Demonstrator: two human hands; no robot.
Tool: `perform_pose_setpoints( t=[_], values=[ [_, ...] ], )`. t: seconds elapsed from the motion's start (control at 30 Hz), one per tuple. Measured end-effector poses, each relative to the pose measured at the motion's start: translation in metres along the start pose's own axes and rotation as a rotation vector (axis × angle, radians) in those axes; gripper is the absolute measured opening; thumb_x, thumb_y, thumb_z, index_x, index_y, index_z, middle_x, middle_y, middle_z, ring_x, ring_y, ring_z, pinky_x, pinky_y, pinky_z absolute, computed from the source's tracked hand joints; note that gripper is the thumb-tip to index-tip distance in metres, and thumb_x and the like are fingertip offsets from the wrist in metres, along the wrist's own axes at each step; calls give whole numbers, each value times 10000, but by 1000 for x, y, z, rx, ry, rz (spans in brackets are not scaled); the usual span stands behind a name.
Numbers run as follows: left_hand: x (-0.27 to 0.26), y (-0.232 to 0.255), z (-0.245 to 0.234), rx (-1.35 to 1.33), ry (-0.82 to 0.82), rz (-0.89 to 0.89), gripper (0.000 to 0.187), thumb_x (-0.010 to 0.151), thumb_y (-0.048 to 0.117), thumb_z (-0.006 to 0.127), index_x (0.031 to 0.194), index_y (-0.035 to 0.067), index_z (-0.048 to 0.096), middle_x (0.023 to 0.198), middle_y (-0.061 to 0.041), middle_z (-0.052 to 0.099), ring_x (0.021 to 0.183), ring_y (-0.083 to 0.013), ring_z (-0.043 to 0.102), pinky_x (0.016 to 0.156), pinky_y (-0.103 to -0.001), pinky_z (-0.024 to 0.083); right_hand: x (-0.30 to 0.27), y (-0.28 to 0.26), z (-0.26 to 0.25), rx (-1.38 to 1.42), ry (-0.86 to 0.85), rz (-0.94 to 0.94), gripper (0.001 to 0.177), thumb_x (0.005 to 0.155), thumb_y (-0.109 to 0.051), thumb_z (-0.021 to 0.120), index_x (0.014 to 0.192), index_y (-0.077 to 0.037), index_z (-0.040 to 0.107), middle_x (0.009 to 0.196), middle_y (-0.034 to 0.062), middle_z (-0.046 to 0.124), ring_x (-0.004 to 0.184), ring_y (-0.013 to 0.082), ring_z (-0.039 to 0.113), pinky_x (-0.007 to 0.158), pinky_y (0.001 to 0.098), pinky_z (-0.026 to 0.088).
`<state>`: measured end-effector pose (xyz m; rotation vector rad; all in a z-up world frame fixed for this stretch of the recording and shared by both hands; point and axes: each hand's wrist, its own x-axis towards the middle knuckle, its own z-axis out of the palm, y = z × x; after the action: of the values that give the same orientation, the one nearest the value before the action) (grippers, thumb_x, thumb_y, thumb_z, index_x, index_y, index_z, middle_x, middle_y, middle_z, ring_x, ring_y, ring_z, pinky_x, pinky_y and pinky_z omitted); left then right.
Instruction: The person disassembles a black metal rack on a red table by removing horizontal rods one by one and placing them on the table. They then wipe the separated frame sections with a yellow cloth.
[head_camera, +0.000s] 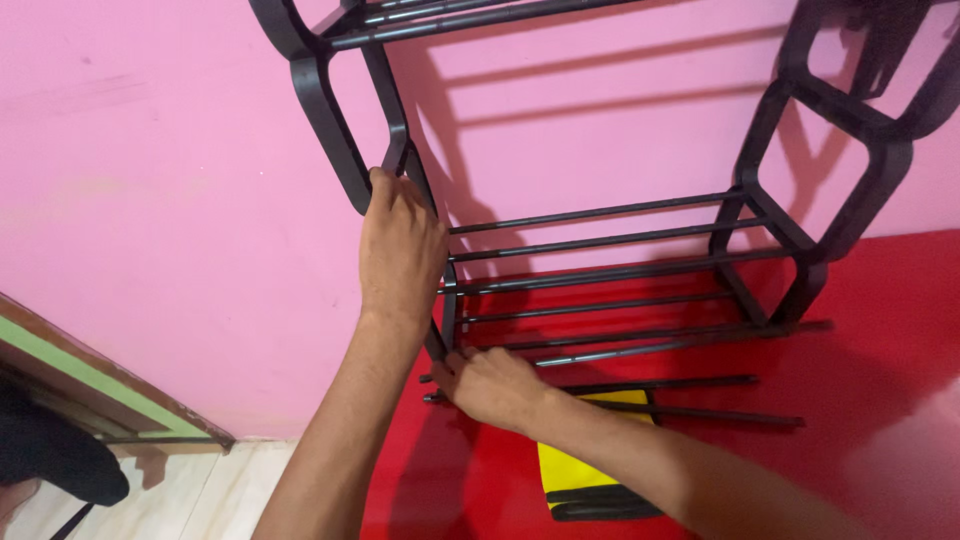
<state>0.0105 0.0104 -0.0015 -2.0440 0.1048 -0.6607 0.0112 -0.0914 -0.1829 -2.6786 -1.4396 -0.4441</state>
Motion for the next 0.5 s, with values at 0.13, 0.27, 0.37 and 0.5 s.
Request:
perform_pose_setpoints(
  t=[0.13, 0.27, 0.37, 0.5],
  values=[
    [0, 0, -1, 9, 7, -17, 274, 938, 241, 601, 1074, 92, 786, 1032, -114, 725, 1077, -258, 639, 1119, -451, 304, -4, 9, 24, 102, 11, 92, 234, 936, -198, 559, 1106, -67, 652, 1042, 167, 662, 877, 350, 711, 628, 512, 577],
    [1, 2, 0, -14, -10, -13, 277, 943, 240, 588, 1067, 94, 788, 1026, -112, 728, 1102, -273, 632, 1121, -454, 299, -9, 16, 41, 139, 66, 101, 226, 919, -161, 546, 1090, -85, 673, 1060, 159, 670, 888, 357, 713, 642, 514, 574],
    [0, 2, 3, -51, 30, -33, 280, 929, 231, 586, 1058, 82, 785, 1036, -114, 729, 1146, -296, 617, 1109, -432, 301, -11, 19, 42, 99, 4, 144, 277, 985, -254, 544, 1109, -29, 645, 996, 173, 672, 884, 365, 706, 632, 518, 566],
    [-4, -1, 8, -135, 172, -94, 298, 912, 200, 598, 1065, 16, 776, 1074, -128, 726, 1289, -302, 561, 1145, -393, 303, -24, 22, 28, 100, 43, 138, 236, 990, -232, 553, 1050, -33, 664, 953, 167, 692, 853, 363, 711, 649, 504, 570]
  ],
)
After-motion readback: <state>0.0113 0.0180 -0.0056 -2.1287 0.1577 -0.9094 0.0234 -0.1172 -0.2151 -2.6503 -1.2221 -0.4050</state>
